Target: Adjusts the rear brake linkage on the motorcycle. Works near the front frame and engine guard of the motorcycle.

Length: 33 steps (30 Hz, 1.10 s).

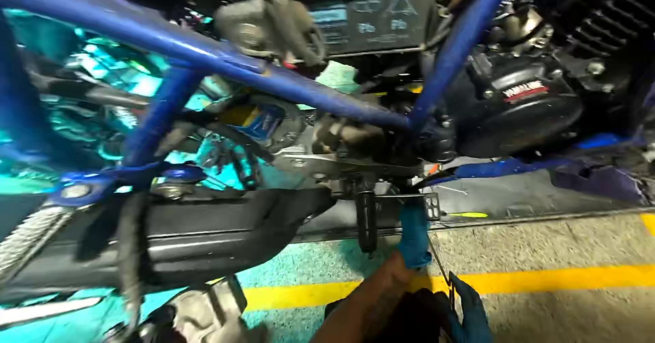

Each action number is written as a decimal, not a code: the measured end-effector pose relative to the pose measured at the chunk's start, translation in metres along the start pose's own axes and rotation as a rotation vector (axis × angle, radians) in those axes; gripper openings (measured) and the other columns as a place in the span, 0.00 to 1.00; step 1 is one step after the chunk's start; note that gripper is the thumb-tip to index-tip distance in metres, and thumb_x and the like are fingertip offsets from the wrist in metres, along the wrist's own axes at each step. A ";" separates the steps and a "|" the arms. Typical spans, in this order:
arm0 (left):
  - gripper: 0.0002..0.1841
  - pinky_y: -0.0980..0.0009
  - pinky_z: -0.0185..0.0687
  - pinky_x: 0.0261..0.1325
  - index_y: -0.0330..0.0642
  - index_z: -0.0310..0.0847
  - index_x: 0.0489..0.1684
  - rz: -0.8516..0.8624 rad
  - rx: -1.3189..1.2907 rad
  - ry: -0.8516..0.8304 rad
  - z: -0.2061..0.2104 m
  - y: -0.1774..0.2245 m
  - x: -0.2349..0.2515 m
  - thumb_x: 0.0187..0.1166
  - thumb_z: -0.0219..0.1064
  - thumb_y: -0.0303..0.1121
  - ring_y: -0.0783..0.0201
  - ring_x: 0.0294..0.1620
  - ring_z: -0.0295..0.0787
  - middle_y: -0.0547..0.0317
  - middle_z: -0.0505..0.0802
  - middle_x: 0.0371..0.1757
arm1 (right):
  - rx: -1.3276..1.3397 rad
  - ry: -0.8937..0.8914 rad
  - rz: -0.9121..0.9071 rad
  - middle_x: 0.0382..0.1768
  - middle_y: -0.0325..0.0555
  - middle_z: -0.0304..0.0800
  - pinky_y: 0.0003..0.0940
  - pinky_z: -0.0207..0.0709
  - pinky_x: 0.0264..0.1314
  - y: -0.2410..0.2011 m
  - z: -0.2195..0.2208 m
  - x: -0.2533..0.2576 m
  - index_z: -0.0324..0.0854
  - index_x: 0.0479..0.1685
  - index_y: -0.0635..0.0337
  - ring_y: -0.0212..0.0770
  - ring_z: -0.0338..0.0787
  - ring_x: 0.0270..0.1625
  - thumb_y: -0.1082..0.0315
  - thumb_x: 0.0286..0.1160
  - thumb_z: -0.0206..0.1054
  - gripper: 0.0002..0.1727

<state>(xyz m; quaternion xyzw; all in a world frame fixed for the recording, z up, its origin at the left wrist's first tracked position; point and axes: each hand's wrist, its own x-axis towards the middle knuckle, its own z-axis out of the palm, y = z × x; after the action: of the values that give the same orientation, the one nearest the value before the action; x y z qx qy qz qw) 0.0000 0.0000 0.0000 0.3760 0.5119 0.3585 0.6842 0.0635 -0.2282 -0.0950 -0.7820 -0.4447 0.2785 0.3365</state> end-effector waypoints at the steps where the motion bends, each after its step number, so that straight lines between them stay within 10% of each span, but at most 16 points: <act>1: 0.08 0.73 0.75 0.35 0.25 0.76 0.47 -0.009 -0.056 -0.005 0.001 0.002 -0.001 0.85 0.50 0.18 0.67 0.28 0.72 0.53 0.79 0.32 | 0.166 0.003 0.080 0.61 0.57 0.89 0.52 0.80 0.70 -0.002 0.002 -0.001 0.84 0.69 0.64 0.52 0.87 0.65 0.62 0.85 0.58 0.21; 3: 0.12 0.77 0.69 0.24 0.32 0.75 0.31 -0.039 -0.157 -0.020 0.003 0.006 0.001 0.86 0.49 0.19 0.73 0.17 0.66 0.62 0.75 0.20 | 0.620 0.045 0.507 0.27 0.41 0.91 0.34 0.86 0.39 -0.021 0.010 0.010 0.87 0.33 0.59 0.33 0.90 0.32 0.48 0.95 0.40 0.33; 5: 0.14 0.76 0.68 0.26 0.32 0.75 0.30 -0.084 -0.078 -0.067 0.002 0.013 -0.001 0.88 0.49 0.23 0.72 0.17 0.64 0.63 0.73 0.19 | 0.903 -0.001 0.823 0.11 0.40 0.74 0.35 0.73 0.17 -0.022 0.019 0.021 0.71 0.18 0.55 0.36 0.74 0.13 0.38 0.92 0.39 0.38; 7: 0.14 0.73 0.70 0.31 0.29 0.77 0.36 -0.111 -0.025 -0.080 0.000 0.017 -0.004 0.92 0.49 0.26 0.70 0.21 0.66 0.61 0.73 0.22 | 0.657 0.036 0.733 0.15 0.42 0.78 0.35 0.75 0.21 -0.020 0.018 0.013 0.77 0.23 0.59 0.37 0.77 0.16 0.46 0.96 0.39 0.35; 9: 0.14 0.74 0.71 0.28 0.32 0.76 0.34 -0.104 -0.041 -0.064 0.002 0.012 -0.002 0.91 0.48 0.26 0.71 0.19 0.66 0.62 0.74 0.21 | 0.172 0.118 0.362 0.44 0.54 0.92 0.48 0.84 0.56 -0.009 0.008 -0.006 0.89 0.52 0.66 0.47 0.91 0.48 0.64 0.89 0.55 0.17; 11: 0.13 0.74 0.71 0.31 0.27 0.76 0.41 -0.137 -0.029 -0.059 0.005 0.020 -0.005 0.92 0.48 0.24 0.70 0.22 0.67 0.59 0.75 0.25 | -0.043 0.154 -0.004 0.67 0.71 0.84 0.61 0.76 0.74 0.008 0.005 -0.011 0.77 0.74 0.74 0.65 0.85 0.70 0.66 0.69 0.68 0.31; 13: 0.12 0.73 0.75 0.36 0.23 0.77 0.46 -0.121 0.043 -0.092 0.000 0.015 -0.007 0.91 0.50 0.23 0.68 0.27 0.72 0.53 0.79 0.30 | 0.151 0.123 -0.054 0.74 0.70 0.80 0.51 0.75 0.80 0.010 0.009 -0.009 0.66 0.81 0.79 0.57 0.83 0.76 0.69 0.75 0.64 0.34; 15: 0.12 0.67 0.78 0.49 0.18 0.76 0.55 -0.154 0.155 -0.170 -0.005 0.018 -0.009 0.90 0.49 0.21 0.60 0.40 0.76 0.41 0.82 0.42 | 0.633 0.142 0.264 0.57 0.51 0.92 0.33 0.89 0.59 -0.004 0.014 0.002 0.67 0.79 0.74 0.35 0.94 0.53 0.67 0.88 0.49 0.26; 18: 0.12 0.66 0.76 0.51 0.19 0.76 0.57 -0.165 0.337 -0.156 -0.004 0.022 -0.014 0.90 0.50 0.20 0.59 0.43 0.75 0.40 0.82 0.45 | 0.916 0.137 0.703 0.21 0.37 0.81 0.32 0.80 0.25 -0.025 0.008 0.024 0.77 0.60 0.65 0.32 0.79 0.18 0.61 0.95 0.40 0.21; 21: 0.16 0.57 0.80 0.59 0.24 0.73 0.70 -0.174 0.286 -0.076 0.002 0.030 -0.014 0.93 0.50 0.26 0.52 0.55 0.81 0.34 0.84 0.61 | 0.395 0.097 0.333 0.45 0.48 0.92 0.35 0.88 0.45 -0.010 0.003 0.005 0.69 0.82 0.68 0.36 0.92 0.39 0.74 0.85 0.50 0.26; 23: 0.12 0.67 0.76 0.48 0.19 0.76 0.55 -0.164 0.224 -0.110 -0.001 0.026 -0.011 0.90 0.50 0.20 0.60 0.39 0.74 0.42 0.81 0.42 | 0.065 0.088 0.005 0.62 0.69 0.86 0.52 0.84 0.64 0.013 0.004 -0.004 0.67 0.83 0.75 0.58 0.91 0.58 0.74 0.72 0.62 0.34; 26: 0.21 0.77 0.72 0.21 0.38 0.76 0.40 -0.151 -0.174 -0.020 0.003 -0.023 0.004 0.96 0.44 0.44 0.71 0.15 0.69 0.63 0.74 0.19 | 0.268 0.115 0.087 0.47 0.54 0.94 0.38 0.85 0.59 0.010 0.012 -0.002 0.87 0.57 0.71 0.41 0.92 0.49 0.67 0.84 0.57 0.18; 28: 0.26 0.76 0.70 0.19 0.38 0.75 0.33 -0.277 -0.245 -0.088 0.003 -0.042 -0.012 0.97 0.41 0.47 0.70 0.12 0.68 0.65 0.73 0.15 | 0.518 -0.020 0.427 0.20 0.33 0.85 0.24 0.79 0.32 -0.017 0.005 0.009 0.84 0.30 0.60 0.25 0.83 0.24 0.57 0.95 0.41 0.29; 31: 0.26 0.79 0.57 0.13 0.44 0.66 0.22 -0.392 -0.188 -0.086 0.010 -0.034 -0.026 0.97 0.40 0.44 0.75 0.07 0.58 0.70 0.65 0.09 | 0.765 -0.157 0.674 0.14 0.32 0.76 0.24 0.70 0.19 -0.028 -0.001 0.017 0.76 0.28 0.56 0.27 0.72 0.14 0.52 0.97 0.30 0.33; 33: 0.25 0.81 0.54 0.12 0.45 0.64 0.21 -0.396 -0.198 -0.042 0.015 -0.028 -0.029 0.97 0.42 0.43 0.75 0.06 0.56 0.70 0.63 0.08 | 0.492 0.076 0.519 0.27 0.38 0.88 0.28 0.81 0.31 -0.015 0.004 0.003 0.87 0.47 0.62 0.29 0.84 0.26 0.62 0.95 0.42 0.25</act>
<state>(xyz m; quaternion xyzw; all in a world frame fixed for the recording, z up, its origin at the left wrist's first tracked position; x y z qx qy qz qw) 0.0116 -0.0400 -0.0090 0.2065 0.5237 0.2576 0.7854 0.0547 -0.2187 -0.0863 -0.7743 -0.1380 0.4242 0.4489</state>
